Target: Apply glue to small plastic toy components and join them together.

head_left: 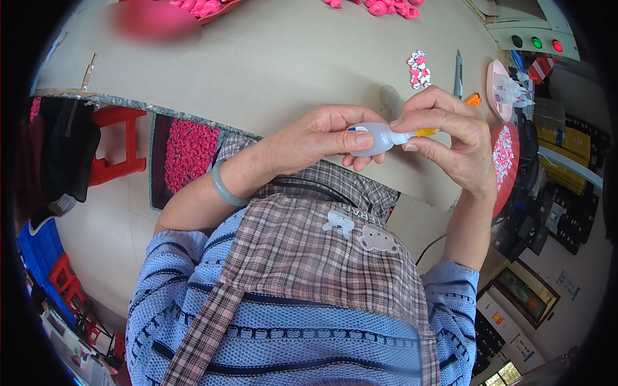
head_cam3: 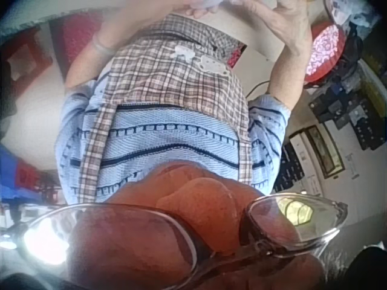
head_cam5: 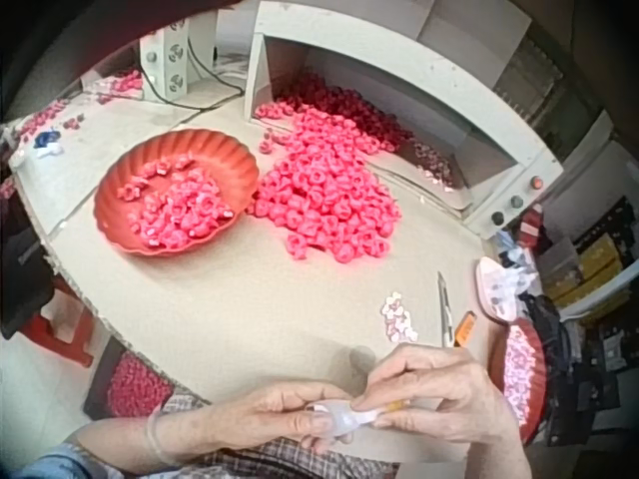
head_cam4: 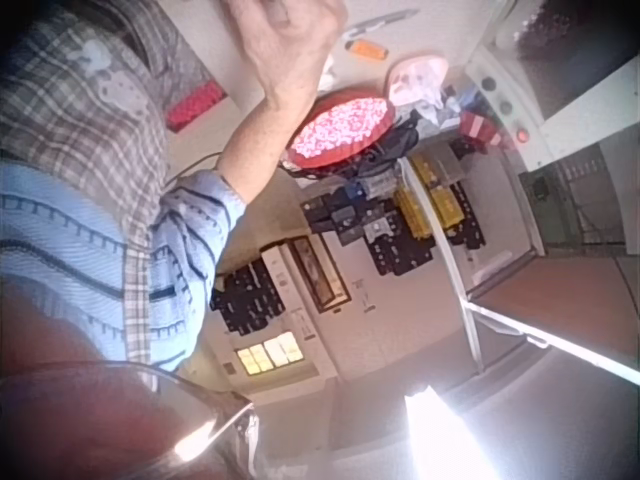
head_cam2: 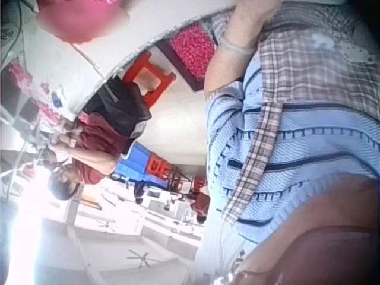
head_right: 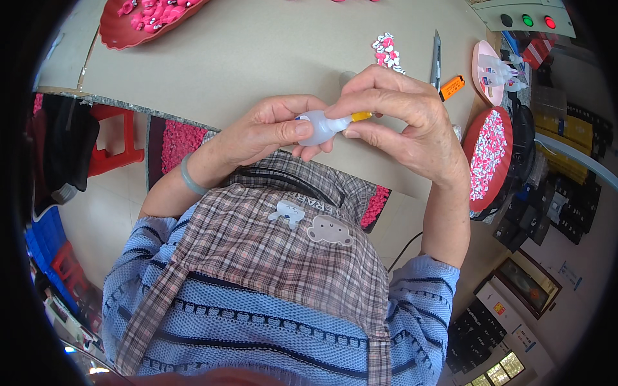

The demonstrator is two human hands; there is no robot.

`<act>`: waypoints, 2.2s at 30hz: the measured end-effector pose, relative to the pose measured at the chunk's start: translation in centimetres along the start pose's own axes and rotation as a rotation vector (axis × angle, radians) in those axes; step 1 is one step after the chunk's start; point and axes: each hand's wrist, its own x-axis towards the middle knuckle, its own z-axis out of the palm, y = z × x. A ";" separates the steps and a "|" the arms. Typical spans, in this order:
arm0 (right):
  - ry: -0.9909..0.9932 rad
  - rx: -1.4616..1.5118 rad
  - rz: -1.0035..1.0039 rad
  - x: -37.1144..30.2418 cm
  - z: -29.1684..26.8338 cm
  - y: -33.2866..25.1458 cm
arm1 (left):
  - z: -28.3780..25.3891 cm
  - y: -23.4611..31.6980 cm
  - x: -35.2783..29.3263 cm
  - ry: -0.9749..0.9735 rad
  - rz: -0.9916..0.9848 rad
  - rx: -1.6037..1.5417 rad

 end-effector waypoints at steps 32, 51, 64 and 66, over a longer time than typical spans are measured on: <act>0.274 0.064 0.048 -2.2 3.0 0.1 | 1.0 -0.2 -0.2 0.098 0.094 0.149; 0.242 0.116 0.106 -2.6 3.1 -0.3 | 0.1 -0.8 -0.1 -0.045 0.038 -0.015; 0.679 -0.024 0.124 -3.3 7.7 -0.7 | 0.8 -1.0 0.3 0.288 0.678 1.029; 0.737 -0.013 0.181 -3.4 7.9 -0.9 | 1.0 -0.8 0.3 0.300 0.669 1.052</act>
